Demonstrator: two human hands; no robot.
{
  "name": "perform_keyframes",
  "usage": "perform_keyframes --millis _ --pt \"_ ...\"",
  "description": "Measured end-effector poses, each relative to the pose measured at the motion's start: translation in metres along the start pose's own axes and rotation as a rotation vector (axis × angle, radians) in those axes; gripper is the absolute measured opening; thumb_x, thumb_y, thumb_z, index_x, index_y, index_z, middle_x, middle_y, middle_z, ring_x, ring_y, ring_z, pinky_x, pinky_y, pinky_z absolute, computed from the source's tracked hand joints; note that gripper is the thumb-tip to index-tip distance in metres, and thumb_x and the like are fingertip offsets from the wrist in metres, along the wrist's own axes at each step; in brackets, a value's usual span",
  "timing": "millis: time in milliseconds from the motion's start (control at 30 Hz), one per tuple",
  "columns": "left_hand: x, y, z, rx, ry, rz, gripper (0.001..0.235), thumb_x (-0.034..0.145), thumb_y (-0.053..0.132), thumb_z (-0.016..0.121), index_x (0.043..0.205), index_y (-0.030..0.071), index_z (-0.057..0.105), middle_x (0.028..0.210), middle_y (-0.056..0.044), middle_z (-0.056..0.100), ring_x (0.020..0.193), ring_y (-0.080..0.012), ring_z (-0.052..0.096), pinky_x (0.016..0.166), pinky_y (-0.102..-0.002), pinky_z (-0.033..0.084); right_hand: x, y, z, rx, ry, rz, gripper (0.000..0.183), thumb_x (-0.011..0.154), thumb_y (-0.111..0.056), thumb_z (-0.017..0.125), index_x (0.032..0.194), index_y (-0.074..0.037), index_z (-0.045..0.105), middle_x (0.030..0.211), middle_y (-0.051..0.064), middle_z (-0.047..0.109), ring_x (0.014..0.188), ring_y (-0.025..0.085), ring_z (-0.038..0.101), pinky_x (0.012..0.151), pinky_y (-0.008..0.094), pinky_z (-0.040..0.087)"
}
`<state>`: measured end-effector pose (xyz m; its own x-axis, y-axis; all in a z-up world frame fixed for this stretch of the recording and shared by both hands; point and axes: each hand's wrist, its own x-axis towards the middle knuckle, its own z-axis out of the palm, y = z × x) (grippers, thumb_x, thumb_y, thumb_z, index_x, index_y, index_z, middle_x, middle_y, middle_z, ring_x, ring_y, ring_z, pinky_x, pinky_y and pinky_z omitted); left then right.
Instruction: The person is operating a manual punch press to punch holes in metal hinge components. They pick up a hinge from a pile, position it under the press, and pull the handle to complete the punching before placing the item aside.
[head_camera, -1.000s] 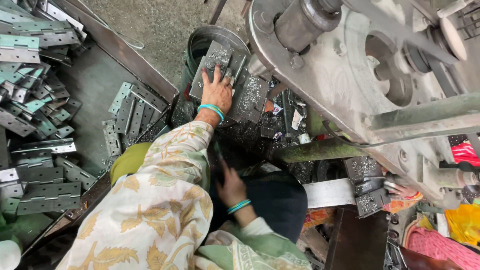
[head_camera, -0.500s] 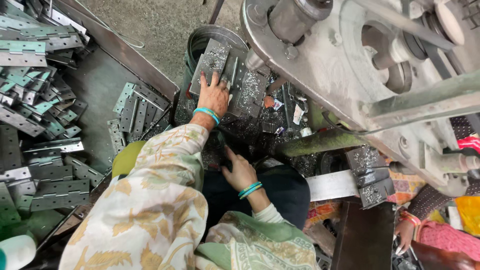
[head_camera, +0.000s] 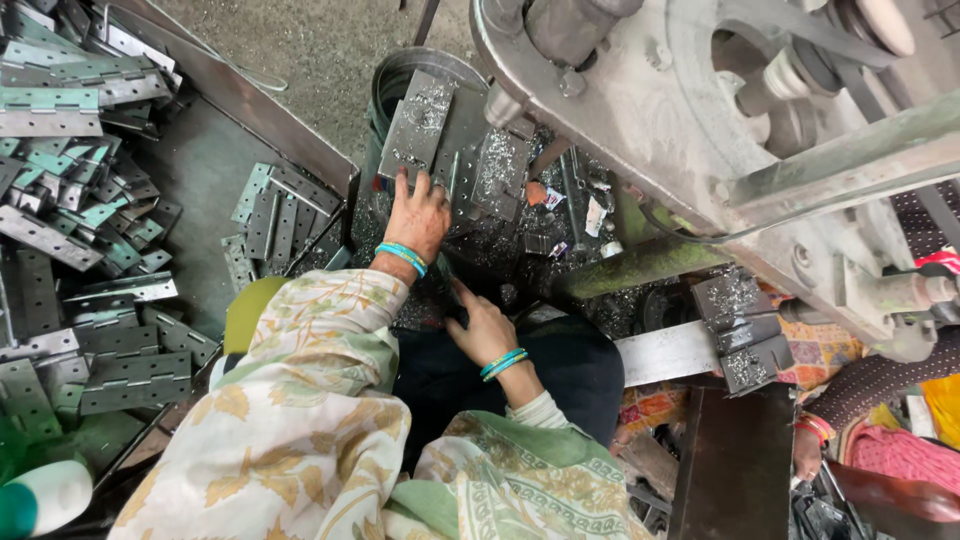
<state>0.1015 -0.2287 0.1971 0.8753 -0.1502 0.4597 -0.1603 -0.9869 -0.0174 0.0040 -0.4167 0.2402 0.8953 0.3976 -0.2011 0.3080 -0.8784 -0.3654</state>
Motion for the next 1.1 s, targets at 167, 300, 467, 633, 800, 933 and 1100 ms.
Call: perform_keyframes --millis 167,300,467,633,800,933,1100 --pt "0.001 -0.005 -0.045 -0.188 0.131 -0.009 0.026 0.091 0.018 0.062 0.111 0.009 0.075 0.115 -0.007 0.066 0.124 -0.0303 0.052 0.115 -0.058 0.034 0.009 0.011 -0.014 0.101 -0.011 -0.062 0.085 0.087 -0.033 0.076 0.158 -0.012 0.034 0.135 0.028 0.059 0.119 0.048 0.059 0.096 0.05 0.05" --pt "0.001 -0.017 -0.069 -0.624 0.252 -0.239 0.019 0.079 0.013 0.073 0.097 0.007 0.076 0.102 -0.007 0.072 0.105 -0.0286 0.062 0.098 -0.046 0.047 0.039 0.035 -0.023 0.356 0.258 -0.161 0.076 0.09 -0.023 0.076 0.155 -0.008 0.041 0.14 0.022 0.062 0.112 0.032 0.068 0.091 0.04 0.058" --pt "0.021 -0.023 -0.046 -1.451 0.116 -0.522 0.021 0.084 0.02 0.079 0.1 0.008 0.075 0.087 -0.002 0.076 0.081 -0.0233 0.073 0.078 -0.039 0.057 0.091 0.062 -0.03 0.999 0.422 -0.061 0.062 0.091 -0.01 0.073 0.148 -0.007 0.049 0.119 0.008 0.068 0.097 0.009 0.068 0.071 0.028 0.061" --pt "0.038 -0.028 -0.028 -1.066 0.19 -0.402 0.028 0.085 0.025 0.081 0.108 0.01 0.077 0.105 -0.007 0.076 0.096 -0.0288 0.066 0.086 -0.041 0.051 0.115 0.071 -0.045 0.975 0.675 -0.194 0.028 0.096 -0.006 0.072 0.122 -0.003 0.064 0.102 0.007 0.074 0.08 0.013 0.069 0.065 0.028 0.06" --pt "0.041 -0.042 -0.022 -0.347 0.101 -0.361 0.037 0.086 0.026 0.077 0.12 0.011 0.074 0.13 -0.006 0.065 0.121 -0.031 0.054 0.095 -0.048 0.046 0.132 0.032 -0.031 0.057 0.697 -0.302 0.025 0.088 -0.003 0.077 0.112 -0.007 0.07 0.106 0.011 0.072 0.088 0.027 0.074 0.075 0.038 0.061" --pt "0.033 -0.028 -0.021 -0.332 -0.09 -0.235 0.044 0.086 0.04 0.072 0.118 0.01 0.073 0.138 -0.007 0.06 0.131 -0.0345 0.045 0.103 -0.059 0.039 0.128 0.004 -0.028 -0.062 0.466 -0.298 0.045 0.079 -0.002 0.076 0.123 -0.005 0.067 0.116 0.018 0.066 0.108 0.04 0.065 0.093 0.045 0.054" --pt "0.028 -0.01 -0.012 -0.169 -0.284 -0.131 0.048 0.091 0.045 0.064 0.123 0.009 0.072 0.142 -0.007 0.058 0.141 -0.0377 0.035 0.11 -0.072 0.027 0.076 -0.006 -0.037 0.006 0.317 -0.268 0.063 0.085 -0.017 0.074 0.143 -0.004 0.054 0.134 0.023 0.059 0.12 0.043 0.058 0.101 0.047 0.049"
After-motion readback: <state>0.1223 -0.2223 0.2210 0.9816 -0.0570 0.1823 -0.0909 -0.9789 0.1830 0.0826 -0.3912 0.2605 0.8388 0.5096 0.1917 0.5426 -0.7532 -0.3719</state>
